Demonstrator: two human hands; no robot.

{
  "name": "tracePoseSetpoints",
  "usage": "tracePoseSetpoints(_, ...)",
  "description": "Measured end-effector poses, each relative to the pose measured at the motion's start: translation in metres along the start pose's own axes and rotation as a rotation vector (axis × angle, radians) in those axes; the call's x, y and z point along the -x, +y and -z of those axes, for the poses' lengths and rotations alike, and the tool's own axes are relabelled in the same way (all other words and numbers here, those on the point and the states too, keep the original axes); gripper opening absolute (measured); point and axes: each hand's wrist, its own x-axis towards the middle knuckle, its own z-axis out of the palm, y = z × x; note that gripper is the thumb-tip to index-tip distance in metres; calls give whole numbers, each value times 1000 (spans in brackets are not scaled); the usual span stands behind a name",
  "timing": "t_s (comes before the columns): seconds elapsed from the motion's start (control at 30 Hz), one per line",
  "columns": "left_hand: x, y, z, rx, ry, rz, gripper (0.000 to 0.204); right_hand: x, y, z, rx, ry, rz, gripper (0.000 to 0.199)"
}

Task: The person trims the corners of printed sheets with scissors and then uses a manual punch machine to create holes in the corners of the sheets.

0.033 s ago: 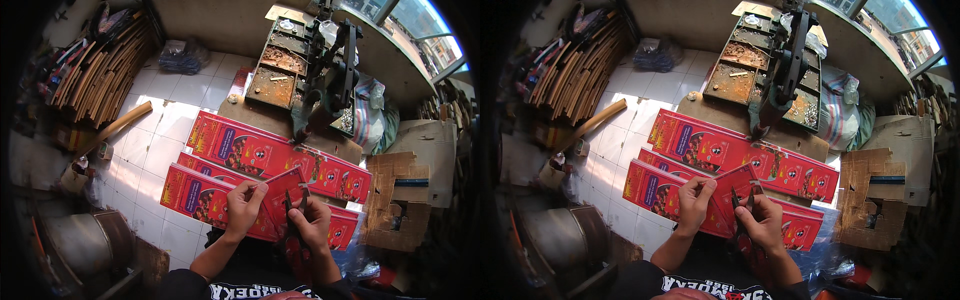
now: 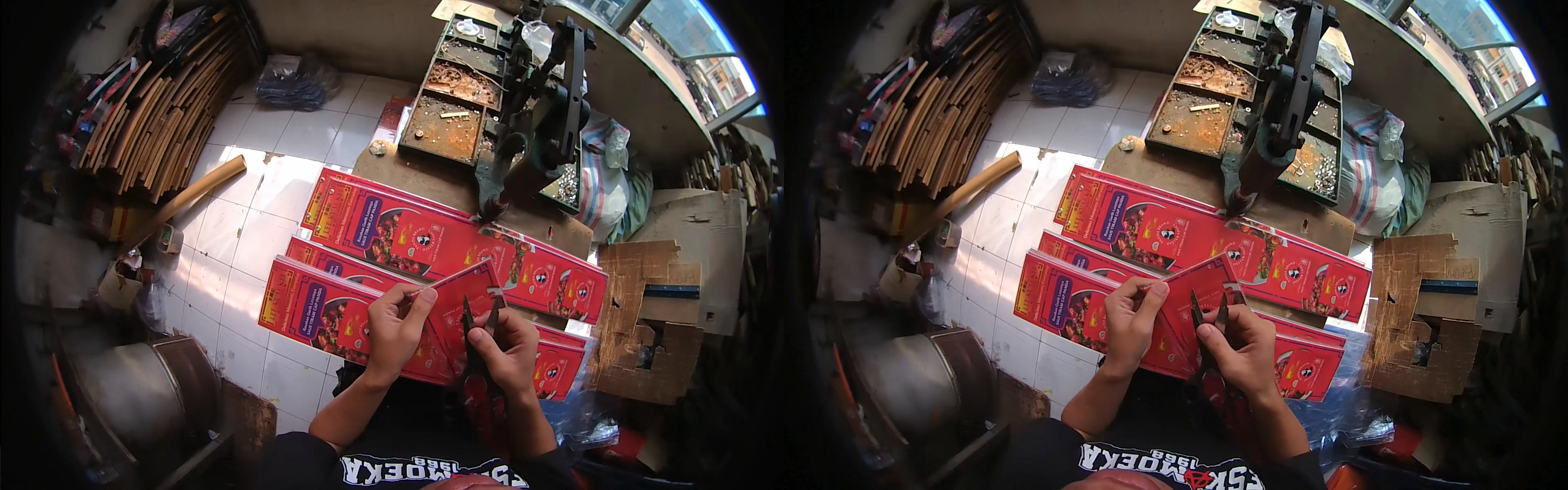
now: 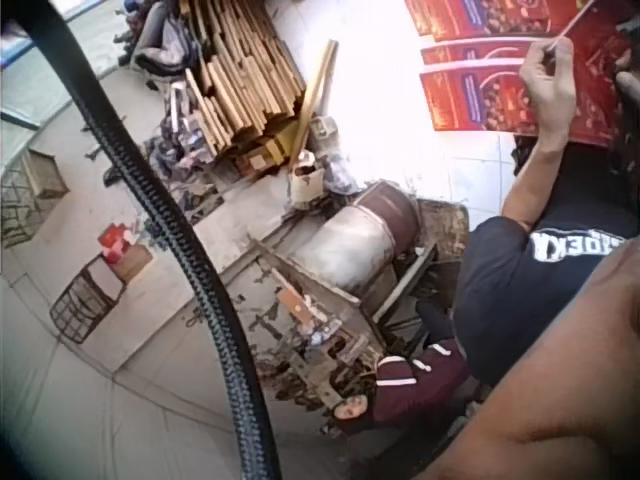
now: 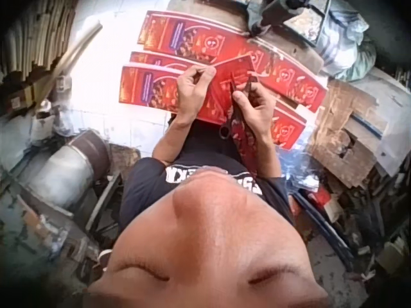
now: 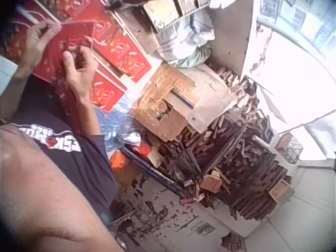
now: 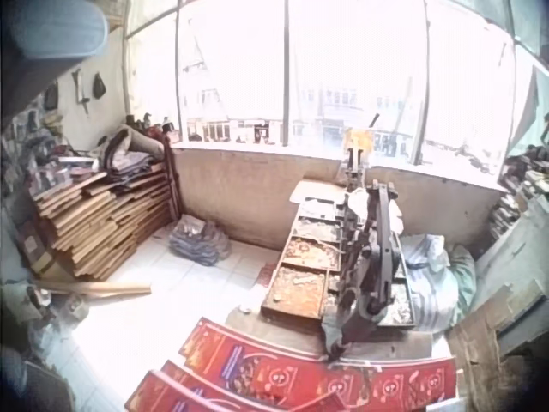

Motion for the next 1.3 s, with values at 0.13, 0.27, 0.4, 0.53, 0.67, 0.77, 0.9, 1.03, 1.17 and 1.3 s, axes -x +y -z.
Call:
tracePoseSetpoints(0.13, -5, -2, 3, -128, -50, 33, 18, -12, 17, 0, -31, 28, -33, 9)
tracePoseSetpoints(0.27, -5, -8, 1, -19, -31, 12, 19, -15, 20, 1, -32, 32, -31, 10)
tracePoseSetpoints(0.4, -4, -3, 1, -65, -58, 43, 19, -16, 22, 2, -44, 43, -6, 12)
tracePoseSetpoints(0.53, -5, -6, 2, -55, -48, 48, 20, -20, 24, -1, -77, 39, 138, 12)
tracePoseSetpoints(0.67, -5, -7, 3, -26, -46, 52, 21, -21, 21, 4, -80, -33, 150, 10)
tracePoseSetpoints(0.77, -5, -6, 2, 2, -45, 36, 21, -21, 20, 6, -82, -63, 122, 10)
tracePoseSetpoints(0.9, -4, -3, 2, 22, -57, 30, 21, -22, 8, 5, -156, -104, 44, 11)
tracePoseSetpoints(1.03, -5, -10, 8, 12, -78, 13, 21, -21, 1, 6, -206, -144, 30, 13)
tracePoseSetpoints(1.17, -4, -6, 4, 10, -65, 20, 18, -15, 0, 6, -187, -64, -53, 15)
tracePoseSetpoints(1.3, -3, -11, 5, 46, -66, -2, 16, -8, -7, 13, -183, -24, -59, 16)
